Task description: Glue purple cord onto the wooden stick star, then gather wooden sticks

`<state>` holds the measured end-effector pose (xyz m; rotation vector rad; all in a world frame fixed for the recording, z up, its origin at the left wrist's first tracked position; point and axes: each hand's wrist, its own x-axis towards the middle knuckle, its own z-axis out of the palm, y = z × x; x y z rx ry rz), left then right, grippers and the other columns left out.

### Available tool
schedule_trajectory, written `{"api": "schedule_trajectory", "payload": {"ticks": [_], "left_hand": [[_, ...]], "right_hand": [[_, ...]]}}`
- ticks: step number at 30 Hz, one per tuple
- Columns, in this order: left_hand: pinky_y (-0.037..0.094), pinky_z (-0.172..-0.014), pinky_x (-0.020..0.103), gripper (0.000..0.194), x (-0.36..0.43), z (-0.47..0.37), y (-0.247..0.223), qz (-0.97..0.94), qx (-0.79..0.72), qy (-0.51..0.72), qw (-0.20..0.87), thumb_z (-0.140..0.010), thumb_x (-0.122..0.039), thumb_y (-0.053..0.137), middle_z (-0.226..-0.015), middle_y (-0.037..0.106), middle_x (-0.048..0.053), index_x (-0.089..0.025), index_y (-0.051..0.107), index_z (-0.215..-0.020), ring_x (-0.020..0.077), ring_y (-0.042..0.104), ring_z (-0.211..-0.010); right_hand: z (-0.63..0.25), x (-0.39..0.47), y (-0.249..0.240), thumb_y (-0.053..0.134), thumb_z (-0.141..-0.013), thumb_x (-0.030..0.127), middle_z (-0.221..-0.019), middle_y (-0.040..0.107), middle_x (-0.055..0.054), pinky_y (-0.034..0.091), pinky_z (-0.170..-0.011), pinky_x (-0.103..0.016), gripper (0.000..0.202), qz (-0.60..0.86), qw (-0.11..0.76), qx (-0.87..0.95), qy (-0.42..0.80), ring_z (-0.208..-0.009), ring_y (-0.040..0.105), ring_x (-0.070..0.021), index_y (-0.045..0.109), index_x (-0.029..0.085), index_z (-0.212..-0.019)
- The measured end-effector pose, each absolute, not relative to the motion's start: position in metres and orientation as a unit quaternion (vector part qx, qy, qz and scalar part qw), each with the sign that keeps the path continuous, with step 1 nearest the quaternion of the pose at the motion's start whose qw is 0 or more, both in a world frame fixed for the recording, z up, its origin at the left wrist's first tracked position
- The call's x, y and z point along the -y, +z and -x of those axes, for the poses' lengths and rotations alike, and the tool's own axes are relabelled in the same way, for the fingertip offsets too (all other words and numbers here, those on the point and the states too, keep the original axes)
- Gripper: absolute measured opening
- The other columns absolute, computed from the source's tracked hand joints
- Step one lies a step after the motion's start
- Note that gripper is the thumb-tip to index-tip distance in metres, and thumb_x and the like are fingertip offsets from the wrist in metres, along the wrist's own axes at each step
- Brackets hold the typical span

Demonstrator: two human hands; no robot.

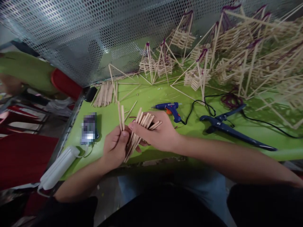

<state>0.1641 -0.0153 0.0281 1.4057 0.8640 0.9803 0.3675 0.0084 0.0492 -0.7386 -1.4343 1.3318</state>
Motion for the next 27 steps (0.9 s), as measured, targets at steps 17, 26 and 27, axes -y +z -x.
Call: {"api": "schedule_trajectory", "payload": {"ticks": [17, 26, 27], "left_hand": [[0.063, -0.069, 0.031, 0.034, 0.000, -0.158, 0.030, -0.705, -0.407, 0.472, 0.339, -0.119, -0.054, 0.061, -0.096, 0.079, 0.007, -0.021, 0.065, -0.110, 0.0186, 0.076, -0.078], [0.034, -0.050, 0.022, 0.037, -0.011, -0.151, 0.036, -0.655, -0.340, 0.475, 0.480, -0.100, -0.050, 0.090, -0.073, 0.061, -0.002, -0.020, 0.070, -0.094, 0.0086, 0.046, -0.056], [0.036, -0.051, 0.022, 0.036, -0.010, -0.151, 0.038, -0.678, -0.343, 0.452, 0.468, -0.094, -0.047, 0.097, -0.073, 0.064, -0.001, -0.019, 0.074, -0.093, 0.0088, 0.048, -0.057]], "right_hand": [[-0.366, -0.013, 0.047, 0.093, -0.096, 0.044, -0.055, 0.053, 0.005, 0.034, -0.045, -0.023, 0.052, 0.370, 0.523, 0.616, 0.458, -0.051, 0.046, -0.0084, 0.062, 0.020, -0.061], [-0.365, -0.014, 0.039, 0.085, -0.101, 0.057, -0.061, 0.049, 0.004, 0.036, -0.050, -0.028, 0.057, 0.360, 0.509, 0.625, 0.470, -0.056, 0.046, -0.0112, 0.057, 0.023, -0.065], [-0.366, -0.013, 0.038, 0.083, -0.103, 0.057, -0.061, 0.051, 0.003, 0.037, -0.050, -0.028, 0.056, 0.367, 0.506, 0.626, 0.467, -0.057, 0.047, -0.0121, 0.057, 0.023, -0.065]]}}
